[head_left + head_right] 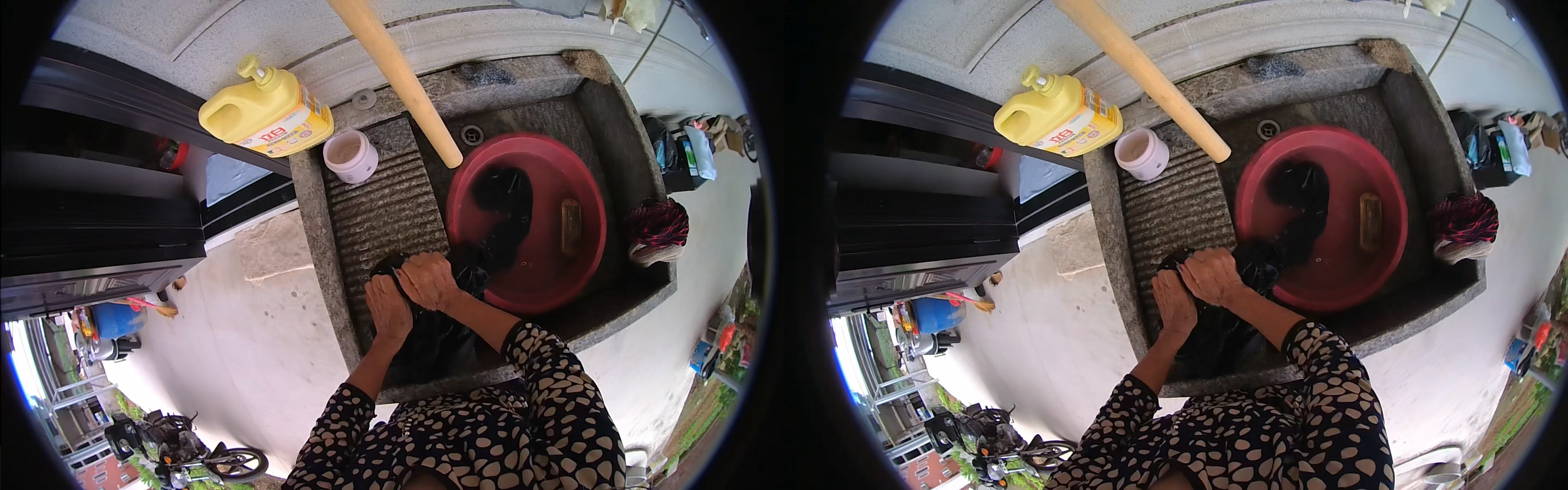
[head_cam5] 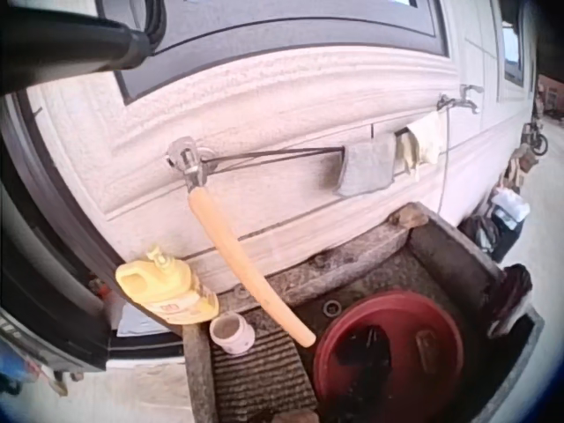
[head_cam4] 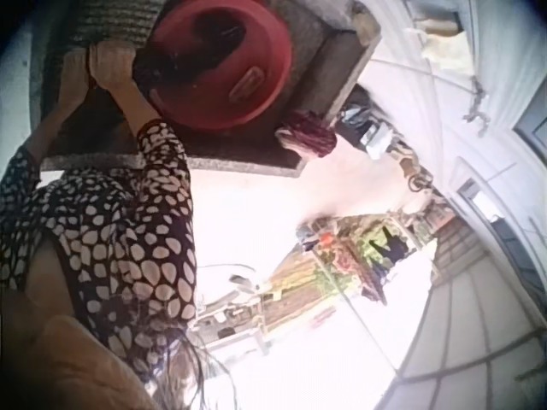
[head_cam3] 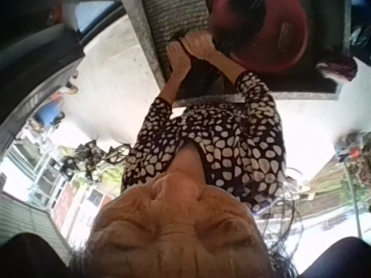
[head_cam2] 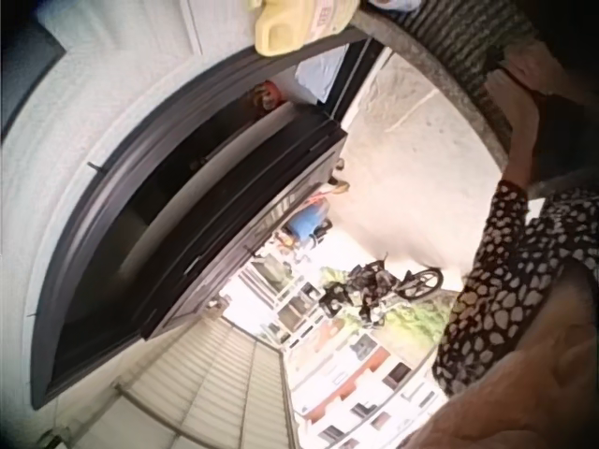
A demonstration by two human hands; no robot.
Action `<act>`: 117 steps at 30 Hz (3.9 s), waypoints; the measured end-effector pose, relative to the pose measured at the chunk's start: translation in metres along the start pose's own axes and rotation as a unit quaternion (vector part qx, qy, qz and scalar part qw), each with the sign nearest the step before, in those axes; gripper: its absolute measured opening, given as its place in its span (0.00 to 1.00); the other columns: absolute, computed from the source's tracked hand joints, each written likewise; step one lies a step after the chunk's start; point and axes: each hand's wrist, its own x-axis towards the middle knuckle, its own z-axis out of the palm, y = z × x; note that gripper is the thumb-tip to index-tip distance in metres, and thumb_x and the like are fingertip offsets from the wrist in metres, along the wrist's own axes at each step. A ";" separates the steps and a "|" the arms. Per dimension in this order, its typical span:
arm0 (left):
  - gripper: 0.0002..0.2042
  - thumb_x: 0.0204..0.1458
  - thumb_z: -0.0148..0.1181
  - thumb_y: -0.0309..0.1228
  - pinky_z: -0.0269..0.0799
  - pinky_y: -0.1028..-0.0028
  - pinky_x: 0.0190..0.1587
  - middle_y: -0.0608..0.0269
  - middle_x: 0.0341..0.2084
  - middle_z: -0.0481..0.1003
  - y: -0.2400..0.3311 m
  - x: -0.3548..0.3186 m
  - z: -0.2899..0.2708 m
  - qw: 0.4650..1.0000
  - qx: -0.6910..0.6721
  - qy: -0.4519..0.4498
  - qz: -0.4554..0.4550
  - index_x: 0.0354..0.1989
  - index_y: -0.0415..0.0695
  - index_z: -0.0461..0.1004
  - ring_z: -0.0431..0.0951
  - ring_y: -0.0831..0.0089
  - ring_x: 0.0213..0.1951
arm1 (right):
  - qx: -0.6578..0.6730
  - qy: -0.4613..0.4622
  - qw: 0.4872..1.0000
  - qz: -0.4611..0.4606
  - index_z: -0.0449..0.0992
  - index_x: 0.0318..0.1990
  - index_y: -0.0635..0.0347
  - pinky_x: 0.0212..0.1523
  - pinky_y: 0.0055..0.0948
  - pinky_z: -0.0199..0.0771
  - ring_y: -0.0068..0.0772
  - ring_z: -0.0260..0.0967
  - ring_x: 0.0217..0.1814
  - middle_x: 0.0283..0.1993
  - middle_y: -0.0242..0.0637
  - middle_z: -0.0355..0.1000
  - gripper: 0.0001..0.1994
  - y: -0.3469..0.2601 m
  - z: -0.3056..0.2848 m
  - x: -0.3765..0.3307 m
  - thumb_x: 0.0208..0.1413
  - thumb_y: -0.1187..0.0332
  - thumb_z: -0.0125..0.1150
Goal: The person washes clothes by hand at an outdoor stone washbasin. They scrub a red and black patterned cloth and a black garment using a brush and soap, repeatedly dipping them into a red basin of water and wringing them out.
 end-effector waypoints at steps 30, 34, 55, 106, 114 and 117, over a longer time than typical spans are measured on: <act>0.09 0.57 0.51 0.33 0.57 0.64 0.38 0.60 0.24 0.64 0.005 0.022 0.012 0.982 0.010 0.108 0.154 0.26 0.45 0.66 0.64 0.61 0.29 | -0.088 0.103 0.991 0.014 0.68 0.24 0.55 0.29 0.35 0.55 0.34 0.62 0.28 0.23 0.33 0.63 0.07 0.010 -0.005 -0.016 0.48 0.65 0.56; 0.10 0.56 0.53 0.36 0.58 0.62 0.39 0.62 0.29 0.67 -0.022 0.099 0.020 0.964 0.138 0.205 0.096 0.25 0.46 0.67 0.66 0.63 0.32 | -0.155 0.173 0.965 0.121 0.68 0.26 0.54 0.35 0.38 0.56 0.35 0.62 0.36 0.30 0.33 0.65 0.10 0.009 0.001 0.069 0.51 0.60 0.55; 0.15 0.59 0.45 0.46 0.64 0.51 0.42 0.60 0.33 0.73 0.019 0.119 0.022 0.965 0.162 0.068 -0.197 0.33 0.47 0.68 0.72 0.58 0.40 | 0.080 0.341 0.762 0.544 0.75 0.36 0.61 0.41 0.43 0.69 0.52 0.69 0.39 0.40 0.49 0.71 0.14 0.171 -0.067 -0.097 0.57 0.60 0.48; 0.30 0.34 0.69 0.48 0.56 0.57 0.50 0.57 0.44 0.65 0.137 -0.005 0.005 0.943 0.174 -0.138 0.247 0.48 0.51 0.71 0.63 0.59 0.50 | 0.047 -0.199 0.933 0.297 0.72 0.50 0.56 0.48 0.40 0.70 0.47 0.69 0.50 0.47 0.49 0.71 0.21 0.215 -0.095 -0.073 0.46 0.66 0.61; 0.14 0.27 0.64 0.21 0.60 0.69 0.33 0.64 0.24 0.67 0.105 -0.020 -0.063 0.981 -0.049 -0.053 0.180 0.25 0.48 0.68 0.67 0.66 0.28 | 0.170 -0.026 0.935 0.308 0.79 0.37 0.58 0.48 0.36 0.68 0.39 0.68 0.49 0.45 0.44 0.68 0.11 0.188 -0.227 -0.015 0.44 0.68 0.64; 0.11 0.29 0.57 0.18 0.61 0.72 0.34 0.63 0.23 0.64 0.073 -0.049 -0.104 0.953 -0.282 0.009 -0.108 0.24 0.44 0.65 0.65 0.67 0.27 | 0.065 -0.048 0.957 0.280 0.78 0.40 0.52 0.50 0.39 0.69 0.46 0.66 0.49 0.45 0.44 0.63 0.12 0.187 -0.210 -0.017 0.45 0.67 0.64</act>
